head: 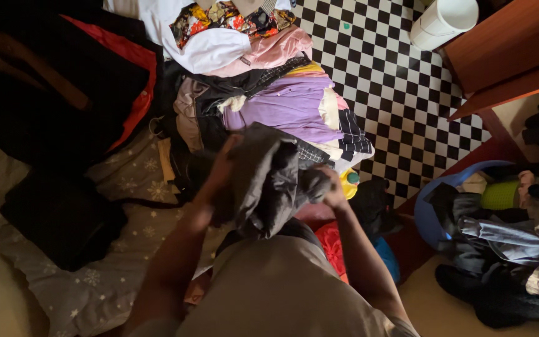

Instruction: The person sorts through a pile of clothes, picking up a black jacket, folding it, and placing it on a bed, then repeating the process with other items including a purple shirt.

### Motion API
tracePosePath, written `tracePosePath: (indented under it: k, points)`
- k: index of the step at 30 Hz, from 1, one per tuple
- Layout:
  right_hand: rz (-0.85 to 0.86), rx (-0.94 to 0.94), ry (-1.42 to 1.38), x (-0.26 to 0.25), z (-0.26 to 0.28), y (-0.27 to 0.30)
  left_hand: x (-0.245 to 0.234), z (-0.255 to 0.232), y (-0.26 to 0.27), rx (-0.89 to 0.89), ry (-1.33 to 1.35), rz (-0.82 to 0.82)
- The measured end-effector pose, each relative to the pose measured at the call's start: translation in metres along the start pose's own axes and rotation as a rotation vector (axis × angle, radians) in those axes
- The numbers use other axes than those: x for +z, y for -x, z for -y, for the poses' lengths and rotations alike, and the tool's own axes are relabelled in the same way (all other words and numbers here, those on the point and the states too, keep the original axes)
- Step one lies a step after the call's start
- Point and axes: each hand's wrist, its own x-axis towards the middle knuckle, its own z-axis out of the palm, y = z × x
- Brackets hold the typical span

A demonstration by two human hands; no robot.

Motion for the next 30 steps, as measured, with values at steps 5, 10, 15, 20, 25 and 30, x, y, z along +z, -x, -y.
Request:
tracePosePath:
  k: [5, 10, 15, 20, 25, 30]
  points:
    - [-0.139, -0.014, 0.526, -0.080, 0.043, 0.033, -0.060, -0.004, 0.040, 0.085, -0.917, -0.147]
    - [-0.202, 0.041, -0.448, -0.106, 0.046, 0.036, -0.038, -0.056, 0.047, 0.145, -0.706, -0.109]
    - [-0.320, -0.116, -0.533, -0.120, 0.047, -0.018, -0.029, -0.057, 0.001, 0.088, -0.702, -0.327]
    - [-0.723, 0.376, -0.480, -0.077, 0.087, -0.071, -0.057, 0.021, -0.044, 0.281, -0.949, -0.496]
    - [-0.423, 0.343, -0.465, -0.035, 0.089, -0.042, -0.080, 0.125, -0.013, 0.099, -0.817, -0.465]
    - [-0.063, 0.438, -0.160, -0.046, 0.043, 0.001, -0.056, 0.201, 0.020, -0.285, -0.900, -0.155]
